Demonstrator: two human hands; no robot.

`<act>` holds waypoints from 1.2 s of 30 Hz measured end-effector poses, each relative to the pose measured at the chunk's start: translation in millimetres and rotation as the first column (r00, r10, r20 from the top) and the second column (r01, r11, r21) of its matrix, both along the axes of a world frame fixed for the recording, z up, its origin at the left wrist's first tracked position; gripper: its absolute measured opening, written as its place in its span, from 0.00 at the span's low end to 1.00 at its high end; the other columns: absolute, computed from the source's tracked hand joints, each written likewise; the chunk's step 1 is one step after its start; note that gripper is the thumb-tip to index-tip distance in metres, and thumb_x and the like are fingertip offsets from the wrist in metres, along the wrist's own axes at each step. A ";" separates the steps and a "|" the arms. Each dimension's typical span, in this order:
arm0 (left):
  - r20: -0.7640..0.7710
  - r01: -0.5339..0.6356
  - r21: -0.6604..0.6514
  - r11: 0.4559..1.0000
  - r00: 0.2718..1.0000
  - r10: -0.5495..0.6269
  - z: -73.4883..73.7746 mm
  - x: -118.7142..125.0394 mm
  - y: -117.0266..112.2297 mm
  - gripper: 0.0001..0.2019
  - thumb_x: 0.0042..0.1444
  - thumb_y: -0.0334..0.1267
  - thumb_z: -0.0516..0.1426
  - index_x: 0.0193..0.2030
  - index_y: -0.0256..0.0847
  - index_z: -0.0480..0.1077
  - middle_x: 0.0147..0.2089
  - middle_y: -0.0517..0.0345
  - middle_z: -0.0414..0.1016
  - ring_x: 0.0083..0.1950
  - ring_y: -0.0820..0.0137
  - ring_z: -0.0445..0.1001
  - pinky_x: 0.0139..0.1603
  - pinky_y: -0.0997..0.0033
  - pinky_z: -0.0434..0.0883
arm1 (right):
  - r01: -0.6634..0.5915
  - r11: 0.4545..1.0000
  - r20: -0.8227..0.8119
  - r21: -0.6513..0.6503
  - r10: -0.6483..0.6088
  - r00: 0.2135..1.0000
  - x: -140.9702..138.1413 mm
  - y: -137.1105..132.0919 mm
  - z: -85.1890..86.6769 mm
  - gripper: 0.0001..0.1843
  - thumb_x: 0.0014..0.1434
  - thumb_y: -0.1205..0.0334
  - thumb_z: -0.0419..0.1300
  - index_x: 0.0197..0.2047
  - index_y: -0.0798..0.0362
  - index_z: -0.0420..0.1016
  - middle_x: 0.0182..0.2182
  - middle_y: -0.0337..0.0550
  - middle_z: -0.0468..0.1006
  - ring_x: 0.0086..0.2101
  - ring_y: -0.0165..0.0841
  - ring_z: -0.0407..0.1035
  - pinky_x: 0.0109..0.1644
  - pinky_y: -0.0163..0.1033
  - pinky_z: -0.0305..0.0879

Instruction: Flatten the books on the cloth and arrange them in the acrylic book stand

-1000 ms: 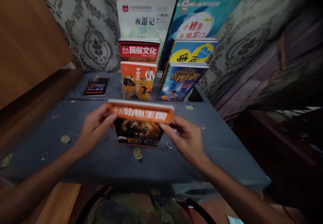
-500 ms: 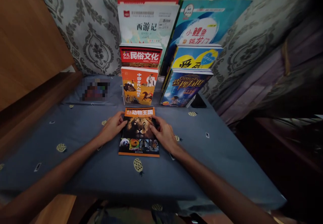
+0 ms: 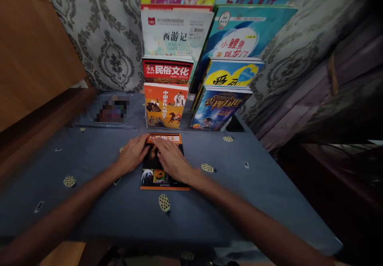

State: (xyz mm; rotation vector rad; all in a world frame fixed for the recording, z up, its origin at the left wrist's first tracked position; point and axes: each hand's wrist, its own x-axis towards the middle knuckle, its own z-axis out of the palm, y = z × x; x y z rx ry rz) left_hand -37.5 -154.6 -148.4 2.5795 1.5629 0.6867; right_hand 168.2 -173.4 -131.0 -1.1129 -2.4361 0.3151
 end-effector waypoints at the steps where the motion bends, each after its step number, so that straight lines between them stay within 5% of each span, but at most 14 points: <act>1: 0.025 0.008 0.003 1.000 1.000 -0.008 -2.8 -1.9 0.9 0.20 0.67 0.35 0.50 0.65 0.37 0.60 0.60 0.43 0.74 0.59 0.56 0.75 0.58 0.52 0.72 | -0.025 0.999 0.018 -0.021 0.025 1.000 -9.9 3.4 0.9 0.30 0.64 0.71 0.48 0.70 0.59 0.59 0.68 0.57 0.65 0.67 0.40 0.57 0.71 0.54 0.55; 7: 0.077 0.019 0.014 1.000 0.997 -0.020 -9.7 -9.2 6.3 0.27 0.63 0.34 0.53 0.68 0.36 0.54 0.61 0.39 0.73 0.60 0.54 0.75 0.58 0.52 0.73 | -0.021 0.996 0.135 -0.086 0.032 0.990 -36.4 19.7 -1.0 0.33 0.64 0.73 0.47 0.72 0.67 0.52 0.70 0.63 0.59 0.70 0.41 0.52 0.74 0.52 0.48; 20: 0.057 0.037 -0.019 0.999 0.998 -0.036 -0.6 -5.6 2.9 0.18 0.67 0.37 0.50 0.62 0.38 0.61 0.61 0.44 0.74 0.61 0.54 0.72 0.60 0.48 0.71 | 0.176 0.984 0.068 -0.039 -0.173 0.983 67.0 37.2 -29.7 0.28 0.71 0.64 0.41 0.71 0.58 0.58 0.67 0.56 0.66 0.68 0.41 0.58 0.72 0.58 0.53; 30: 0.057 0.138 -0.053 0.989 0.989 -0.135 -1.4 -17.5 11.9 0.22 0.67 0.41 0.50 0.66 0.38 0.61 0.65 0.45 0.71 0.66 0.59 0.70 0.67 0.51 0.67 | 0.194 0.981 0.042 -0.020 -0.193 0.980 66.2 37.3 -34.2 0.27 0.70 0.64 0.42 0.70 0.60 0.61 0.66 0.57 0.67 0.67 0.43 0.60 0.72 0.57 0.55; 36: 0.073 0.244 -0.006 0.970 0.967 -0.243 2.8 -27.7 -22.6 0.18 0.69 0.39 0.50 0.63 0.40 0.66 0.59 0.48 0.77 0.60 0.61 0.76 0.63 0.51 0.72 | 0.199 0.980 0.029 -0.015 -0.198 0.980 63.3 36.0 -34.9 0.28 0.70 0.65 0.43 0.70 0.57 0.61 0.66 0.53 0.68 0.67 0.42 0.60 0.72 0.56 0.55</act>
